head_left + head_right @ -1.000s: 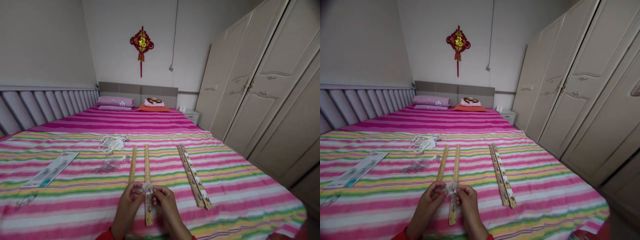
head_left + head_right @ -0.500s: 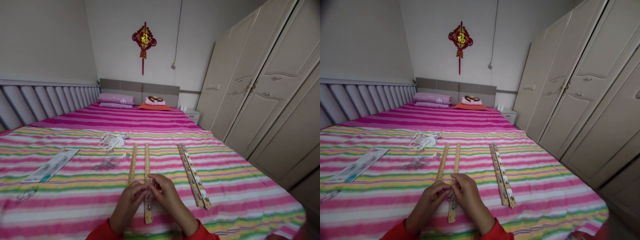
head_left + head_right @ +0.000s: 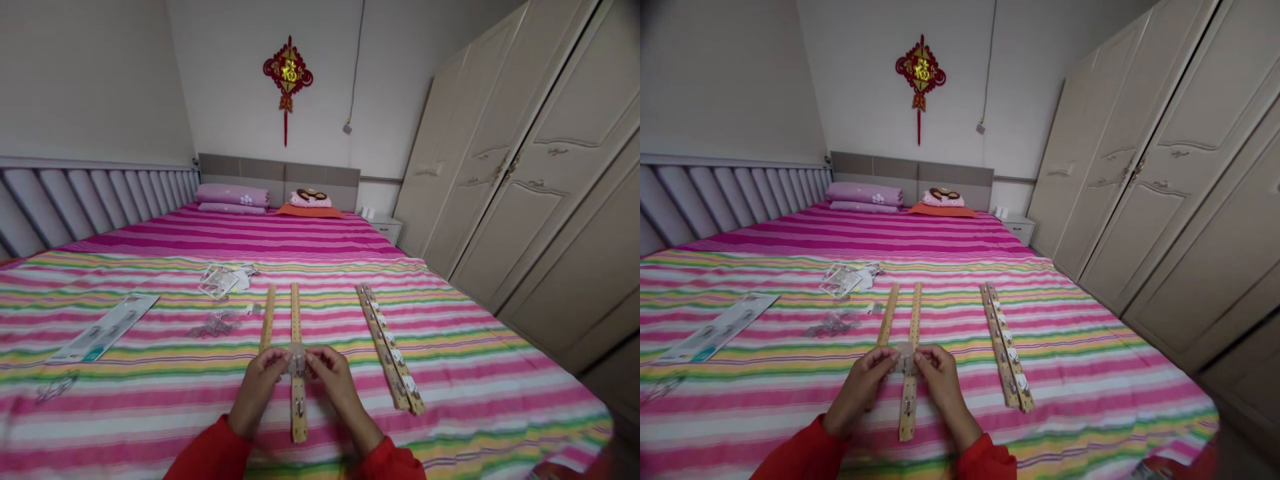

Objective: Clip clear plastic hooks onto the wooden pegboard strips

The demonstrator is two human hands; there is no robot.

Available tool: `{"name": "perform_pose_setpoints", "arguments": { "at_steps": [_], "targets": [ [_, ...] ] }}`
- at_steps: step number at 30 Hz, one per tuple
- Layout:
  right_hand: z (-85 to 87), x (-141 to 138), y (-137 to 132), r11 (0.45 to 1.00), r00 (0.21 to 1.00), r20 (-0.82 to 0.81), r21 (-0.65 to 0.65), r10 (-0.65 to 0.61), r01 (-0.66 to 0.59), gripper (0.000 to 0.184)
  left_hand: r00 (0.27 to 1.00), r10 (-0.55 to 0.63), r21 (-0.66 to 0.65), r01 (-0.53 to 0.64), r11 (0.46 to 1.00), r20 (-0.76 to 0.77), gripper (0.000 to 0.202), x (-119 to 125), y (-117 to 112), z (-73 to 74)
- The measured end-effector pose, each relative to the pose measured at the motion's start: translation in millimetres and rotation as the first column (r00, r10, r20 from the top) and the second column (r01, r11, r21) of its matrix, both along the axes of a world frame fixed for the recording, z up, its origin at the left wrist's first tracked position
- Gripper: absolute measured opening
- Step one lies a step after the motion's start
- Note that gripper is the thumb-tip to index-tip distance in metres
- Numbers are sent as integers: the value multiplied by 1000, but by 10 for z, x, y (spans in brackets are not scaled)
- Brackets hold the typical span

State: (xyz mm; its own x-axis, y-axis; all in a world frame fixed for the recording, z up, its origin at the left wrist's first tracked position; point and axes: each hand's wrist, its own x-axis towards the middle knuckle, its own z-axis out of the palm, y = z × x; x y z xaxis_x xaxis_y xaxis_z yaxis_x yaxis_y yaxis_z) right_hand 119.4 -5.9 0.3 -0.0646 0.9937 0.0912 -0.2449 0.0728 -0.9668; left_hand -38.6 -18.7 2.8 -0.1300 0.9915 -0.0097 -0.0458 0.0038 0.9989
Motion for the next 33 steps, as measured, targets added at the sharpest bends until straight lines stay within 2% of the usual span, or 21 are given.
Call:
{"name": "perform_pose_setpoints", "arguments": {
  "at_steps": [6, 9, 20, 26, 33],
  "targets": [
    [-118, -107, 244, 997, 997, -74, -72, -36, 30, 37, 999, 35, 27, -35, 999, 11, 29, 60, 236, 47],
    [-166, -133, 365, 995, 996, -71, -86, -47, 41, 35, 999, 32, 18, -32, 999, 16, 29, 75, 370, 15],
    [-515, -199, 668, 986, 993, -58, -139, -103, 94, 26, 989, 55, -8, -57, 998, -134, 25, 43, 783, -394],
    [-672, -227, 745, 981, 992, -5, -151, -123, 121, 16, 977, 81, -4, -83, 997, -196, 26, -7, 889, -598],
    [-792, -250, 812, 977, 985, 79, -136, -156, 165, 12, 947, 110, 31, -106, 994, -302, 16, 6, 943, -734]
  ]
}}
